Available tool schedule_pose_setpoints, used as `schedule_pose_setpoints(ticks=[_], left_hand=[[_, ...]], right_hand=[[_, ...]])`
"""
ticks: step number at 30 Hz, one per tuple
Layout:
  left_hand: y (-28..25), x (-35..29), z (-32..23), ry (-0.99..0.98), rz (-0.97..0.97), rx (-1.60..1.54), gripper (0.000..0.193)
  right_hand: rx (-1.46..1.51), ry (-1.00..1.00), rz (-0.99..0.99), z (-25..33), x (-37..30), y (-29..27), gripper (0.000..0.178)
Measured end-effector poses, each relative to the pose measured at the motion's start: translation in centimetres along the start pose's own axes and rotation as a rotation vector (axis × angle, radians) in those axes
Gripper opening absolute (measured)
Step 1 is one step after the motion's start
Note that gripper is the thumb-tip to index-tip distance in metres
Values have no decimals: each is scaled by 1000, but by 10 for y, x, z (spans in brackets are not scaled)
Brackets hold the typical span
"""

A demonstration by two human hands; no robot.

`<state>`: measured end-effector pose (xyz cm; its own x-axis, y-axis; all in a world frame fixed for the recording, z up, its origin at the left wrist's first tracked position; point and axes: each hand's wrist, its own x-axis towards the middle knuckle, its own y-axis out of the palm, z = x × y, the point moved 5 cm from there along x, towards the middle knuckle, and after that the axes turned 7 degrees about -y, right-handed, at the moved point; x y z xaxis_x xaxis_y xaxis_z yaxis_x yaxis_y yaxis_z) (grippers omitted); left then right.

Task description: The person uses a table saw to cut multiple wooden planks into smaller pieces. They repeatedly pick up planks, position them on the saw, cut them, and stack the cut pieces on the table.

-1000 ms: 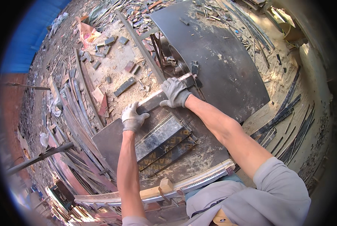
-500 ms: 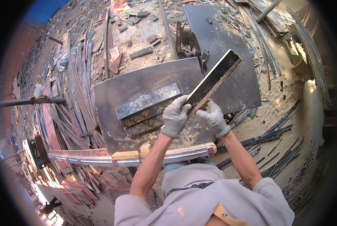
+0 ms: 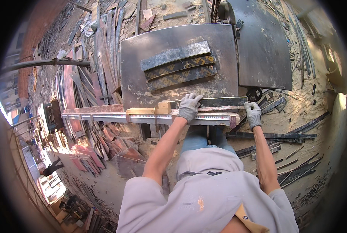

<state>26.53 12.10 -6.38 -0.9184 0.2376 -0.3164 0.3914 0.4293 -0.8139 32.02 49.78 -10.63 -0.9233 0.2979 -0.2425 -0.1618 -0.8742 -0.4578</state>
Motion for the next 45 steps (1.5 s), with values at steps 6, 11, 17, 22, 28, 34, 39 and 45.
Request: schedule_pose_setpoints(ticks=[6, 11, 17, 22, 28, 34, 39, 45], left_hand=[[11, -36, -21, 241, 106, 263, 126], [4, -28, 5, 227, 292, 443, 124], [-4, -35, 3, 326, 39, 265, 104], [-26, 14, -1, 324, 34, 335, 102], [-66, 128, 12, 287, 110, 409, 108], [-112, 237, 14, 365, -15, 370, 107], [-131, 309, 24, 370, -37, 394, 103], [-143, 340, 18, 403, -116, 318, 92]], right_hand=[[-290, 27, 19, -7, -13, 4, 29], [-473, 12, 124, 6, -2, 29, 33], [-749, -40, 65, 58, -16, 26, 52], [-854, -691, 487, 133, -38, 126, 89], [-1016, -706, 585, 164, 75, 215, 75], [-1056, -682, 475, 236, 182, 220, 65], [-1009, -584, 539, 258, 259, 234, 60], [-1123, -567, 515, 268, 290, 239, 54]])
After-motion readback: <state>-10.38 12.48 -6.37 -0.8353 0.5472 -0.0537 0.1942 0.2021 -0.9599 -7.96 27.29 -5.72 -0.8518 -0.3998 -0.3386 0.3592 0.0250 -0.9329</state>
